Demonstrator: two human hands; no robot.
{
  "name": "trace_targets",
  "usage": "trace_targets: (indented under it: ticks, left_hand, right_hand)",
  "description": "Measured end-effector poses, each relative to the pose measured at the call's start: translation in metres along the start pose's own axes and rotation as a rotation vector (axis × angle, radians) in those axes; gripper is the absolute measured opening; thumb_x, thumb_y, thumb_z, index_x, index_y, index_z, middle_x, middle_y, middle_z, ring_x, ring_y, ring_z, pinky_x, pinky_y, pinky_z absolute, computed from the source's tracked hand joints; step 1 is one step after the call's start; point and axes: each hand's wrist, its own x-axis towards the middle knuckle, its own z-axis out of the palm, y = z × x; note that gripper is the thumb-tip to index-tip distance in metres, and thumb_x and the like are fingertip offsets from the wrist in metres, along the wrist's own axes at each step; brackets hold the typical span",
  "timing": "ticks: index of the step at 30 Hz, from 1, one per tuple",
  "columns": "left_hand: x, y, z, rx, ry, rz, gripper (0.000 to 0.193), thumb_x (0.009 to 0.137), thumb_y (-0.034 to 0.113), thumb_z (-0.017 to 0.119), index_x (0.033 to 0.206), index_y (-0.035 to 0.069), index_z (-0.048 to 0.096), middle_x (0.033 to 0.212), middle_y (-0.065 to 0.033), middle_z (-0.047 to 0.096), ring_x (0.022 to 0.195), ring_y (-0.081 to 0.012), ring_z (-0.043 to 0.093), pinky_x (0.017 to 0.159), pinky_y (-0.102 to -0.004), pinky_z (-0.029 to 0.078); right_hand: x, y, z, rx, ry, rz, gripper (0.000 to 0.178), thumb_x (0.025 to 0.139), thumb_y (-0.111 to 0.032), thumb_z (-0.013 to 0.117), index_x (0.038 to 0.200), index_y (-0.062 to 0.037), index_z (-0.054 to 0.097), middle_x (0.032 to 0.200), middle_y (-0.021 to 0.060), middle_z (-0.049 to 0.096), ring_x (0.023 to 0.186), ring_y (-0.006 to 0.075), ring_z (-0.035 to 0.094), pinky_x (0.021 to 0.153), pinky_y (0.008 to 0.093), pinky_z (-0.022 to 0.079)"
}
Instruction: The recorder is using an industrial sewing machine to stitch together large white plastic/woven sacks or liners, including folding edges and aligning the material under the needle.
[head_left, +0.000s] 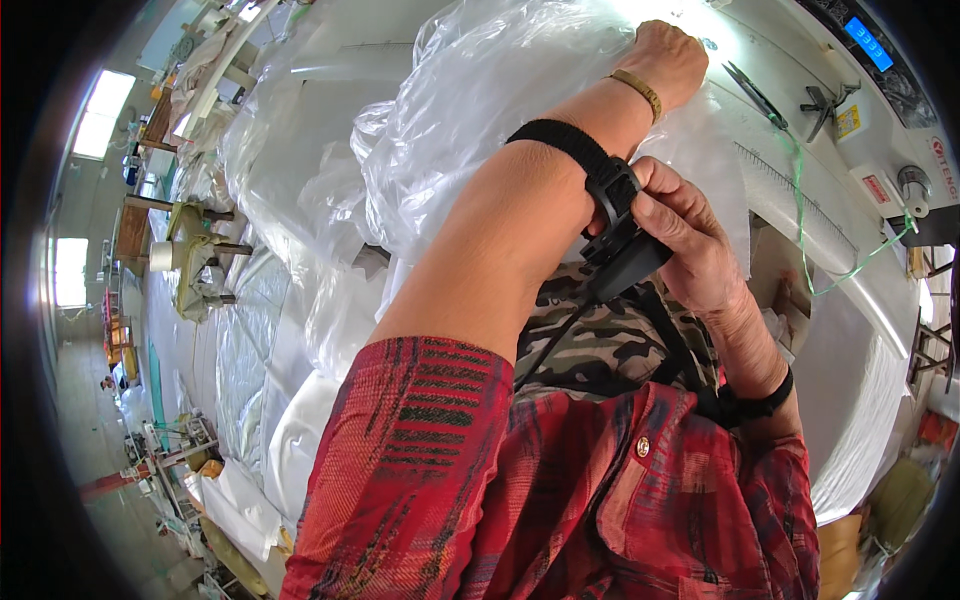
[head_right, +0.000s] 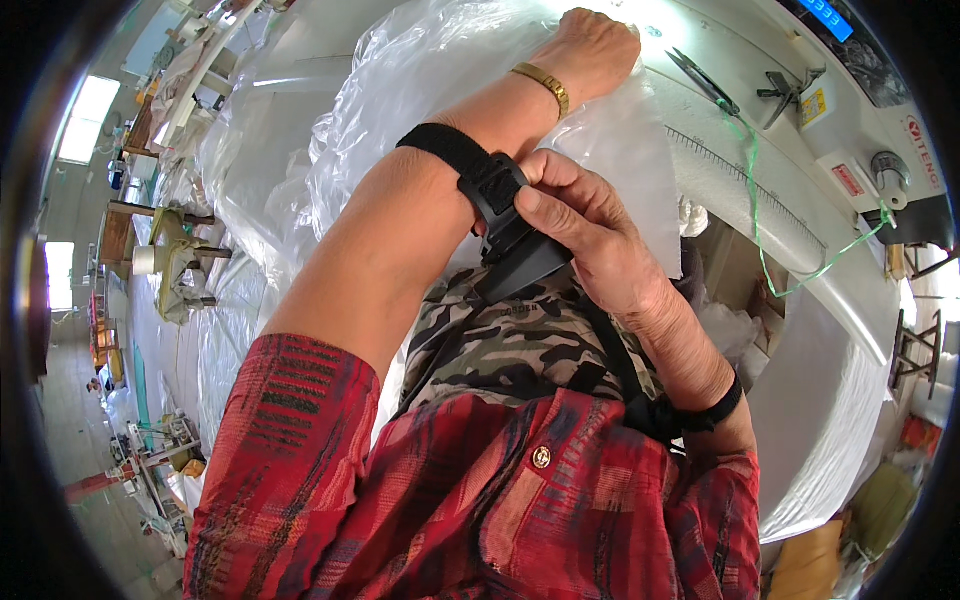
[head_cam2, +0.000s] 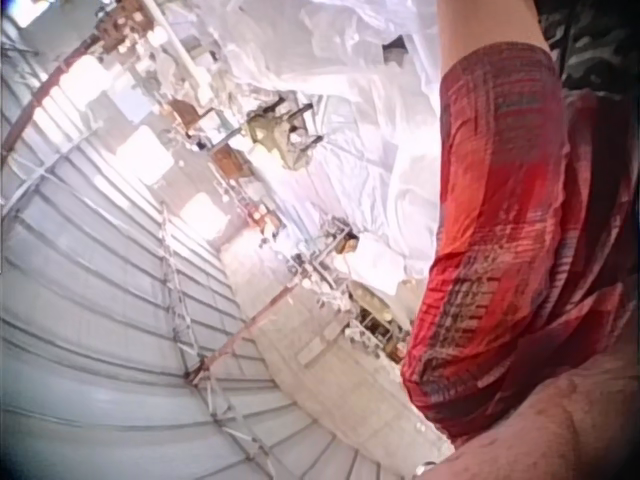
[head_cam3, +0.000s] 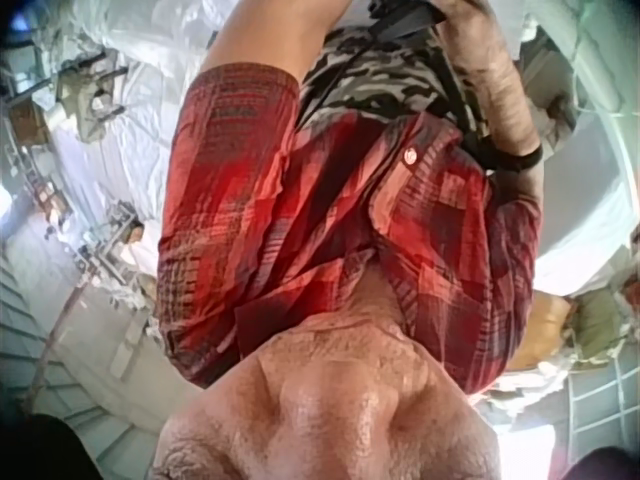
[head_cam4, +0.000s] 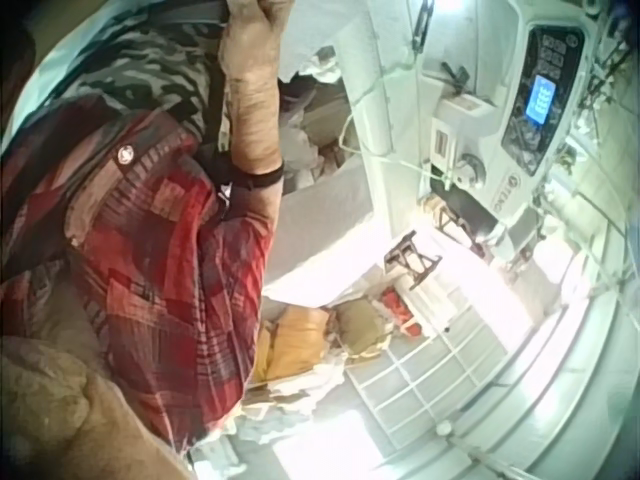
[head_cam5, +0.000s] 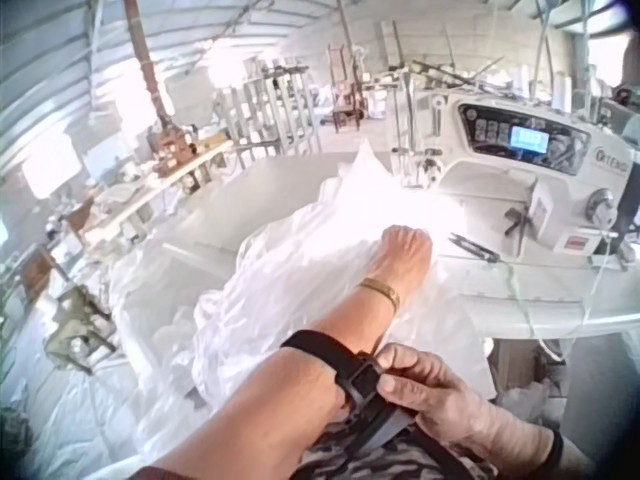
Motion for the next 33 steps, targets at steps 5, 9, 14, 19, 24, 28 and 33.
trace_targets:
  ticks: [5, 9, 14, 19, 24, 28, 33]
  left_hand:
    - [0.002, -0.001, 0.009, -0.002, -0.040, -0.016, 0.013, 0.084, 0.011, 0.061, 0.088, 0.008, 0.073, 0.085, -0.0082, 0.073, 0.083, -0.0216, 0.070, 0.070, -0.0358, 0.052]
    - [0.003, 0.000, 0.007, 0.005, -0.073, 0.002, 0.013, 0.083, 0.011, 0.063, 0.090, 0.008, 0.074, 0.085, -0.0071, 0.073, 0.081, -0.0207, 0.070, 0.067, -0.0351, 0.051]
    - [0.003, -0.002, 0.017, -0.082, 0.108, 0.014, 0.019, 0.088, 0.011, 0.054, 0.091, 0.007, 0.072, 0.093, -0.0115, 0.071, 0.091, -0.0242, 0.068, 0.078, -0.0375, 0.050]
    - [0.009, -0.001, 0.026, -0.101, 0.114, -0.038, 0.019, 0.087, 0.010, 0.053, 0.089, 0.009, 0.073, 0.091, -0.0109, 0.072, 0.093, -0.0245, 0.068, 0.079, -0.0379, 0.050]
    - [0.009, -0.002, 0.029, -0.089, 0.068, -0.025, 0.019, 0.088, 0.011, 0.053, 0.088, 0.008, 0.072, 0.091, -0.0109, 0.072, 0.092, -0.0242, 0.068, 0.078, -0.0387, 0.050]
    - [0.010, 0.000, 0.025, -0.068, 0.007, -0.035, 0.018, 0.088, 0.012, 0.056, 0.091, 0.008, 0.073, 0.092, -0.0091, 0.072, 0.090, -0.0227, 0.069, 0.075, -0.0379, 0.051]
    - [0.010, 0.000, 0.017, -0.032, -0.065, -0.048, 0.017, 0.088, 0.013, 0.059, 0.095, 0.008, 0.074, 0.093, -0.0070, 0.073, 0.088, -0.0208, 0.070, 0.071, -0.0368, 0.052]
  right_hand:
    - [0.002, 0.006, 0.002, 0.074, 0.023, -0.034, 0.025, 0.098, -0.025, 0.055, 0.110, -0.0029, 0.055, 0.100, 0.0087, 0.062, 0.096, 0.0164, 0.059, 0.091, 0.0313, 0.046]
    - [0.004, 0.011, -0.005, 0.129, 0.013, -0.059, 0.024, 0.098, -0.024, 0.054, 0.108, -0.0025, 0.056, 0.097, 0.0073, 0.062, 0.094, 0.0145, 0.059, 0.089, 0.0288, 0.046]
    - [0.002, 0.012, -0.009, 0.201, 0.008, -0.062, 0.023, 0.099, -0.023, 0.054, 0.107, -0.0013, 0.056, 0.097, 0.0073, 0.064, 0.092, 0.0142, 0.060, 0.085, 0.0266, 0.048]
    - [0.004, 0.013, -0.015, 0.272, -0.038, -0.024, 0.029, 0.098, -0.025, 0.055, 0.112, 0.0002, 0.056, 0.098, 0.0086, 0.063, 0.092, 0.0154, 0.060, 0.086, 0.0280, 0.048]
    - [0.004, 0.013, -0.017, 0.244, -0.019, -0.020, 0.029, 0.097, -0.025, 0.056, 0.111, 0.0001, 0.057, 0.098, 0.0090, 0.063, 0.093, 0.0156, 0.060, 0.087, 0.0284, 0.048]
    - [0.004, 0.010, -0.019, 0.177, -0.005, -0.032, 0.027, 0.097, -0.025, 0.056, 0.110, -0.0003, 0.058, 0.098, 0.0085, 0.064, 0.093, 0.0153, 0.060, 0.087, 0.0286, 0.047]
    - [0.005, 0.009, -0.016, 0.125, 0.009, -0.028, 0.023, 0.097, -0.021, 0.057, 0.108, -0.0013, 0.059, 0.097, 0.0057, 0.064, 0.094, 0.0137, 0.060, 0.089, 0.0283, 0.047]
